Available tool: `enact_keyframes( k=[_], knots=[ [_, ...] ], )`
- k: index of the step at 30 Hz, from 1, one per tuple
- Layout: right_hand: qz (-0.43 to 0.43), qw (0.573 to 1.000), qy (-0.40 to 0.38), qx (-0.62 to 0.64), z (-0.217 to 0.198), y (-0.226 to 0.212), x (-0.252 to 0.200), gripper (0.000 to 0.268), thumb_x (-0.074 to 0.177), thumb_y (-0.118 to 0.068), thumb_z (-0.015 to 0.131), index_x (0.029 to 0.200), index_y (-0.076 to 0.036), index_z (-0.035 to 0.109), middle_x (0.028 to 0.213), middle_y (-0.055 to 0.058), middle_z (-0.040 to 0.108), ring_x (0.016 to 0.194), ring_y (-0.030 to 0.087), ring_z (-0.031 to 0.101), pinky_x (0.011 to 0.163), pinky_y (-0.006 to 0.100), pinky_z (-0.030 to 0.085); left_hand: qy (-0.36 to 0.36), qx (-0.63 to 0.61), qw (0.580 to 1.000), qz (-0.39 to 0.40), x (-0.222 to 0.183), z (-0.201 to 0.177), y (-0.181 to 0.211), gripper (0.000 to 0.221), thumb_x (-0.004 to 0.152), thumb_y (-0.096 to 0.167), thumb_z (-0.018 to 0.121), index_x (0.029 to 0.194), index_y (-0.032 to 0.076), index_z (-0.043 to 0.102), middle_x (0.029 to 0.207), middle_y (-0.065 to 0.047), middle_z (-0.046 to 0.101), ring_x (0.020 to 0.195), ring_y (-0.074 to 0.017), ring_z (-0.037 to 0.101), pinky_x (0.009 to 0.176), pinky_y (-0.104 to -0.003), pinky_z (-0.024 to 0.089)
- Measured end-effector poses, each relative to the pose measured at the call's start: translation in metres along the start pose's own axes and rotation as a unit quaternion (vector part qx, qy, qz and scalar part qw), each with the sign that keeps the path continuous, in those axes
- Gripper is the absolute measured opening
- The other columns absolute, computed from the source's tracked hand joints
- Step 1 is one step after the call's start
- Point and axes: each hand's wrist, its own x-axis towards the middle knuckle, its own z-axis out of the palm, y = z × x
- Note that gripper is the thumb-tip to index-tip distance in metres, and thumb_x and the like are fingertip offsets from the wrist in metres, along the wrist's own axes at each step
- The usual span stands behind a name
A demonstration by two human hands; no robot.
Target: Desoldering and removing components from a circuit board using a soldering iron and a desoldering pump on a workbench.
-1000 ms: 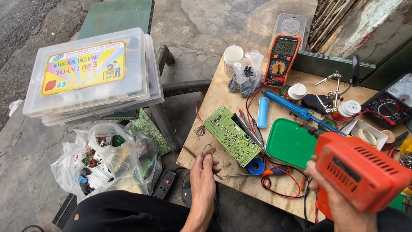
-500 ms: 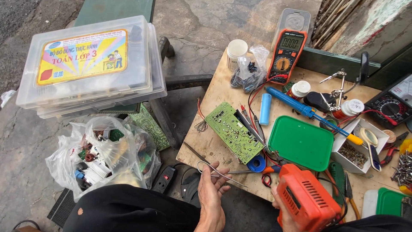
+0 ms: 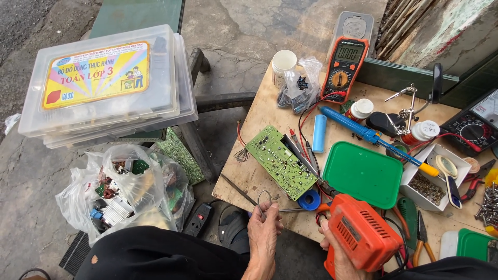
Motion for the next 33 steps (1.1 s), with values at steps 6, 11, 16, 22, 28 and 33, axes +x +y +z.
enact_keyframes(
  k=[6, 11, 16, 22, 28, 33],
  knots=[
    [0.015, 1.000, 0.003, 0.017, 0.004, 0.007, 0.002, 0.028, 0.092, -0.016, 0.086, 0.113, 0.000, 0.079, 0.078, 0.021, 0.075, 0.071, 0.030, 0.076, 0.078, 0.050, 0.069, -0.005, -0.002, 1.000, 0.011, 0.002, 0.003, -0.002, 0.019, 0.104, 0.027, 0.075, 0.115, 0.011, 0.073, 0.092, -0.007, 0.071, 0.070, -0.0153, 0.059, 0.074, -0.032, 0.053],
    [-0.015, 0.999, -0.009, -0.039, -0.001, 0.022, 0.005, 0.028, 0.093, -0.029, 0.089, 0.082, -0.007, 0.076, 0.068, 0.009, 0.075, 0.084, 0.024, 0.087, 0.105, 0.046, 0.064, 0.024, 0.005, 1.000, 0.011, -0.004, 0.005, 0.008, 0.032, 0.104, 0.029, 0.068, 0.129, 0.009, 0.073, 0.101, -0.009, 0.074, 0.080, -0.0164, 0.068, 0.079, -0.032, 0.059],
    [0.002, 0.998, -0.046, -0.040, -0.002, 0.038, 0.015, 0.031, 0.094, -0.031, 0.087, 0.081, -0.006, 0.074, 0.067, 0.011, 0.074, 0.086, 0.027, 0.089, 0.100, 0.050, 0.068, 0.009, -0.043, 0.999, 0.018, 0.002, 0.002, 0.001, 0.031, 0.110, 0.020, 0.056, 0.134, 0.006, 0.070, 0.102, -0.014, 0.079, 0.083, -0.0202, 0.073, 0.084, -0.033, 0.062],
    [0.047, 0.998, -0.018, 0.025, 0.007, -0.014, -0.007, 0.077, 0.088, -0.004, 0.084, 0.160, -0.012, 0.058, 0.071, 0.025, 0.067, 0.057, 0.032, 0.062, 0.066, 0.048, 0.060, 0.011, 0.000, 1.000, 0.014, -0.005, 0.005, 0.008, 0.029, 0.101, 0.023, 0.068, 0.127, 0.010, 0.073, 0.104, -0.009, 0.079, 0.079, -0.0151, 0.068, 0.083, -0.031, 0.059],
    [0.010, 0.999, 0.003, 0.052, 0.009, 0.006, -0.001, 0.093, 0.083, 0.001, 0.085, 0.169, -0.012, 0.050, 0.075, 0.026, 0.068, 0.053, 0.033, 0.062, 0.059, 0.050, 0.062, 0.029, -0.050, 0.998, -0.025, -0.015, 0.006, 0.035, 0.041, 0.105, 0.016, 0.058, 0.145, 0.010, 0.066, 0.129, -0.014, 0.081, 0.105, -0.0222, 0.075, 0.109, -0.039, 0.063],
    [0.026, 0.999, -0.019, 0.001, 0.004, 0.016, 0.007, 0.048, 0.090, -0.013, 0.086, 0.134, -0.008, 0.066, 0.069, 0.022, 0.071, 0.070, 0.031, 0.074, 0.078, 0.051, 0.066, 0.054, 0.019, 0.998, 0.029, 0.021, 0.014, 0.052, 0.049, 0.116, 0.032, 0.043, 0.160, 0.018, 0.059, 0.144, -0.008, 0.078, 0.127, -0.0181, 0.078, 0.119, -0.037, 0.057]
  ],
)
